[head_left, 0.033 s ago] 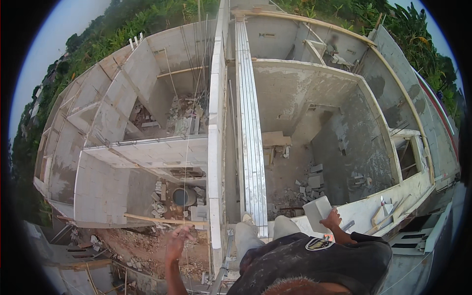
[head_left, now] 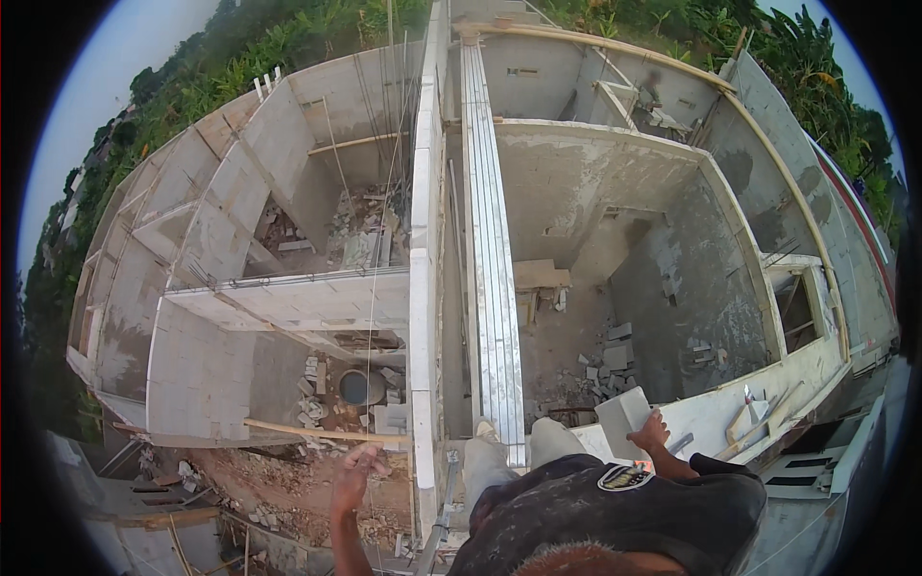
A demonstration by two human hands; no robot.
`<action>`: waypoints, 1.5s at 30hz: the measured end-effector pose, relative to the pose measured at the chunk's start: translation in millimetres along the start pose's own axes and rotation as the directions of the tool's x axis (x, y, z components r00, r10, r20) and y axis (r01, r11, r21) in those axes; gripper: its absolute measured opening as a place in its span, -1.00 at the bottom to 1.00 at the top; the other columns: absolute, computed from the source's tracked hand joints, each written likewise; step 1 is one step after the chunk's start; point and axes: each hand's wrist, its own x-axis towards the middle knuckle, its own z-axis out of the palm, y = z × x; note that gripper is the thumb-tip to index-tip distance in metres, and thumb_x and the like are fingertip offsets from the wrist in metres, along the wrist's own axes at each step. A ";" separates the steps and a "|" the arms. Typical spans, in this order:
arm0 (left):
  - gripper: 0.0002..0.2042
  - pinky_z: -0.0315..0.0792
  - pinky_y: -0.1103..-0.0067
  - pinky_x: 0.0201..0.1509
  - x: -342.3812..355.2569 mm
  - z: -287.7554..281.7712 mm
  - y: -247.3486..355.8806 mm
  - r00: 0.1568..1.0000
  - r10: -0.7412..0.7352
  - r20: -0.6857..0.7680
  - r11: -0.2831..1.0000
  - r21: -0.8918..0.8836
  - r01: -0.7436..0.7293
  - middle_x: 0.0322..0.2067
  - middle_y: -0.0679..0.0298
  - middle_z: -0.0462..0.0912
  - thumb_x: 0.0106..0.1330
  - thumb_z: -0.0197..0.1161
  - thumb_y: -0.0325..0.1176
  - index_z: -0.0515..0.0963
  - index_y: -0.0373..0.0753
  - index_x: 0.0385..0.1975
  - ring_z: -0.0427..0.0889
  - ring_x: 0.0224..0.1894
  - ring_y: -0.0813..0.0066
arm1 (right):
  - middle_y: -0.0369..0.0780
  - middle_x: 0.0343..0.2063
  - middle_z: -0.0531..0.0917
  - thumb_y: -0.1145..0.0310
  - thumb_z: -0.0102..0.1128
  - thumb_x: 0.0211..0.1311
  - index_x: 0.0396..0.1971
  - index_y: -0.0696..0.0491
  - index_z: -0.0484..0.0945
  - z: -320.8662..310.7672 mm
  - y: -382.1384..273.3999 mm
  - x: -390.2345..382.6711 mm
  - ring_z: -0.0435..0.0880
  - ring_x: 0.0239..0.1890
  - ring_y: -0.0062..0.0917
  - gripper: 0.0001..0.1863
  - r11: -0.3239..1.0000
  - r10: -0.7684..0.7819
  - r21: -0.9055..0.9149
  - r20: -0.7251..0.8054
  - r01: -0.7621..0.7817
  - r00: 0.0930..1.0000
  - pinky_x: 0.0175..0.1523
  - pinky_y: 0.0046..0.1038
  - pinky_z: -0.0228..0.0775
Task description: The recorder applies mortar to a lightweight concrete brick and sets it in place on a wall during construction.
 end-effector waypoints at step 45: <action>-0.38 0.39 0.35 0.13 563.9 -0.1 356.9 0.851 0.160 -0.501 0.965 -0.101 -0.242 0.18 0.14 0.48 0.44 0.07 0.04 0.10 0.01 0.42 0.57 0.06 0.31 | -0.05 0.14 0.39 0.06 0.57 -0.39 0.24 0.14 0.09 -175.7 -337.1 231.8 0.37 0.24 -0.10 0.14 0.954 0.205 0.187 0.159 -0.234 0.966 0.26 -0.01 0.21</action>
